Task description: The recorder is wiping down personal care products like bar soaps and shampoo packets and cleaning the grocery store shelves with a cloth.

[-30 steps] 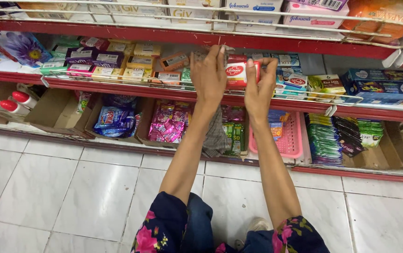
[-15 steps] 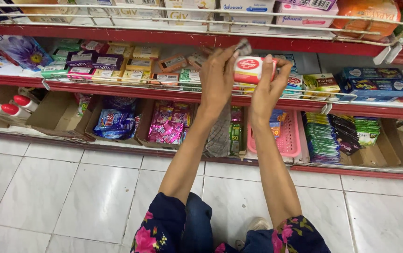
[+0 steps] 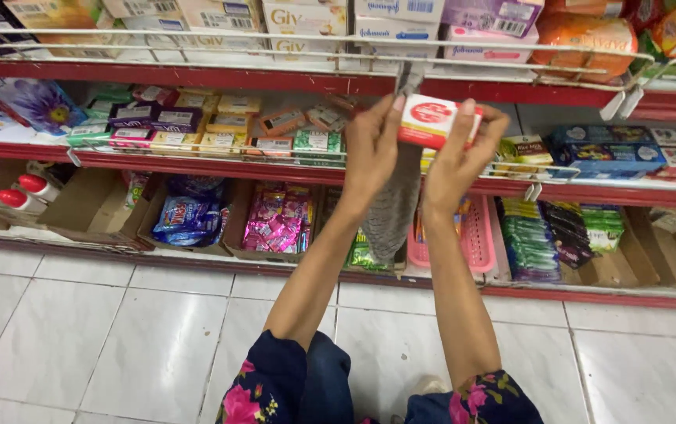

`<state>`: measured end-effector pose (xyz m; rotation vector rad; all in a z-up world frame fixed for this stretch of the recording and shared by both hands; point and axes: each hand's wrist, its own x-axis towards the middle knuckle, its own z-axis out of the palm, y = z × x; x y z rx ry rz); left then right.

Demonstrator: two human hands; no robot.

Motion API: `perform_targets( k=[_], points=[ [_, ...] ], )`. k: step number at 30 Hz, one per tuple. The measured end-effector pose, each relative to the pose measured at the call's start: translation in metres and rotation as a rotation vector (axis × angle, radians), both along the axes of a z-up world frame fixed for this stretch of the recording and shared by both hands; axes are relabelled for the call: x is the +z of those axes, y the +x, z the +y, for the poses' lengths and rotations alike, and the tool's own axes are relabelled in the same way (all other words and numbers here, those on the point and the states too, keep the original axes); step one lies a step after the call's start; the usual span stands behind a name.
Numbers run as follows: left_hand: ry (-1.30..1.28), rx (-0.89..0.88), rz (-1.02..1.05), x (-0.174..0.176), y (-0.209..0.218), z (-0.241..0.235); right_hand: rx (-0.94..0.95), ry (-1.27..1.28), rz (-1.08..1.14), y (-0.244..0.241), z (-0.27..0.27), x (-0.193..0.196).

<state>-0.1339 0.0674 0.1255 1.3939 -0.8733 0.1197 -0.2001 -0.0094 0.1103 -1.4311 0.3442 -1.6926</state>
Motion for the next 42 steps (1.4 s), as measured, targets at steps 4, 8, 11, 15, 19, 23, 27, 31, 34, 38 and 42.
perform_targets(
  k=[4,8,11,15,19,23,27,31,34,38,42],
  points=[
    [0.068,-0.015,-0.084,0.008,-0.014,0.008,-0.099,-0.060,-0.009,-0.009,-0.003,0.010],
    [0.086,-0.016,-0.105,0.031,-0.033,0.025,-0.156,-0.084,0.014,-0.014,-0.003,0.016],
    [0.037,-0.035,-0.123,0.040,-0.045,0.028,-0.184,-0.134,-0.015,-0.016,-0.008,0.015],
    [-0.105,-0.039,-0.213,0.022,-0.034,0.014,-0.096,-0.084,0.033,-0.020,0.005,0.021],
    [-0.022,-0.076,-0.150,0.022,-0.032,0.020,-0.109,-0.032,0.009,-0.026,0.008,0.025],
    [0.035,-0.102,-0.152,0.038,-0.063,0.031,-0.125,-0.023,-0.082,-0.031,-0.005,0.026],
    [0.013,-0.046,-0.391,0.017,-0.066,0.012,-0.066,0.003,-0.055,-0.040,0.002,0.032],
    [0.298,0.197,-0.700,-0.001,-0.042,-0.009,0.089,0.019,-0.004,-0.042,0.007,0.032],
    [0.515,0.265,-0.944,-0.006,-0.033,-0.023,0.135,0.055,-0.020,-0.039,0.004,0.030],
    [0.300,0.115,-0.960,-0.005,-0.034,-0.022,0.131,0.062,0.000,-0.043,0.006,0.035],
    [0.480,0.118,-0.918,-0.006,-0.020,-0.016,0.232,0.088,-0.035,-0.046,0.009,0.034]
  ],
)
